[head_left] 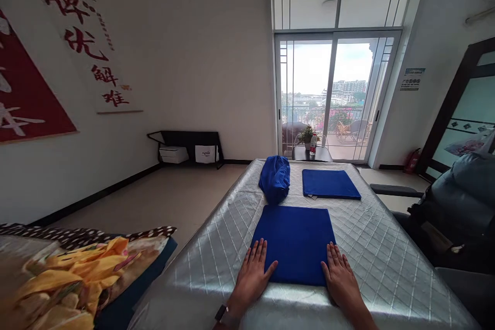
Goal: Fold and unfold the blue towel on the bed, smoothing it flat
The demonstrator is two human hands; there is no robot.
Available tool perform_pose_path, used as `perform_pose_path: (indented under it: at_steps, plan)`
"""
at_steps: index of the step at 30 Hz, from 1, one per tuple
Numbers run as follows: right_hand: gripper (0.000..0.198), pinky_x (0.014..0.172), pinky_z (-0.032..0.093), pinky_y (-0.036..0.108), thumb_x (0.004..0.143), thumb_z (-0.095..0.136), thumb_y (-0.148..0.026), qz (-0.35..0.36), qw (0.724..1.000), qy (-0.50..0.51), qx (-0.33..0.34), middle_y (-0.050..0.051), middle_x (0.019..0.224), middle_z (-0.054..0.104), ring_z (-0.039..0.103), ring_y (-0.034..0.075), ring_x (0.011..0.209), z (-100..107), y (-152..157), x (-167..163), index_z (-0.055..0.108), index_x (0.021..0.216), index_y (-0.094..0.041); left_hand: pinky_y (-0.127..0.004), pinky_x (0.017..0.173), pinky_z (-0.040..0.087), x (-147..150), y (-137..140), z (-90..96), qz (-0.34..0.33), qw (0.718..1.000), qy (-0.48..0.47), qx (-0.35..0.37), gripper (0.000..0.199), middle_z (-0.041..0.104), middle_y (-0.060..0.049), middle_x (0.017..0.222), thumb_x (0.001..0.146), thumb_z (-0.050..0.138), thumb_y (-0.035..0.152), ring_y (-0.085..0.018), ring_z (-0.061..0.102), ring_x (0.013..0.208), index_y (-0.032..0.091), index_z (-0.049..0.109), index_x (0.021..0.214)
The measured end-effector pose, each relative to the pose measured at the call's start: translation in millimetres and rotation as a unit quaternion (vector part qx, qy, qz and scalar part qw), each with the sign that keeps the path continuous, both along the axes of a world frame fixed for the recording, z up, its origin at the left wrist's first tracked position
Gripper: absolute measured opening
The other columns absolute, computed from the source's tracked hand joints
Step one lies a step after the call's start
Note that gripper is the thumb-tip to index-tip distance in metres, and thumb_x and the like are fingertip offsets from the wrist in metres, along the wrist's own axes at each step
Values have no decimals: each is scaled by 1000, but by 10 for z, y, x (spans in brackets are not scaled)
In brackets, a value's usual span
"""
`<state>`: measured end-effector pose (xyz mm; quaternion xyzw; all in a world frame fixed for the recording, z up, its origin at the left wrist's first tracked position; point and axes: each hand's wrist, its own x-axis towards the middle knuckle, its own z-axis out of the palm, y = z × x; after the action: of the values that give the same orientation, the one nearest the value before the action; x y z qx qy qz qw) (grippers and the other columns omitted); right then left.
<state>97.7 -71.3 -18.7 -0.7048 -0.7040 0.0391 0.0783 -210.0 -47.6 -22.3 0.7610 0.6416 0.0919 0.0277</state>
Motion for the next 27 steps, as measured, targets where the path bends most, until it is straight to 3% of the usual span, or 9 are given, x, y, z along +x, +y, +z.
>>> perform_pose_path:
  at_steps: [4,9,18,23,27]
  plan:
    - [66,127,13,43,101,20,-40,4,1000,-7,3,7,168,15,11,19,155,-11,-2,7,22,159,-9,-48,124,24,-197,-74,-45,-1,1000,-1,0,87,17,-10,167,97,22,73,-28,19,154,14,19,161]
    - [65,126,15,42,102,17,-40,1,1000,9,21,7,167,19,13,17,155,32,-25,38,23,159,-10,-49,124,24,-176,-122,-49,5,1000,-19,16,89,17,-11,166,96,25,74,-29,21,153,13,21,161]
    - [64,126,14,40,102,17,-37,-13,1000,-15,20,9,167,19,14,18,155,322,287,-25,24,159,-8,-49,125,22,-163,-108,-10,10,1000,-23,-13,100,14,-14,166,90,30,80,-31,19,154,9,22,160]
    - [65,125,14,41,101,19,-37,-34,999,-11,7,10,166,20,14,20,155,227,472,-76,26,158,-6,-53,123,24,-172,-86,-89,9,1000,-16,-15,101,21,-15,165,88,36,81,-35,21,152,10,27,159]
    - [65,126,13,41,101,19,-37,-27,1000,-8,10,9,166,19,12,20,155,122,491,-60,26,158,-6,-47,125,26,146,-56,-1,-20,999,-42,-25,89,23,-14,165,97,28,72,-31,21,153,8,29,158]
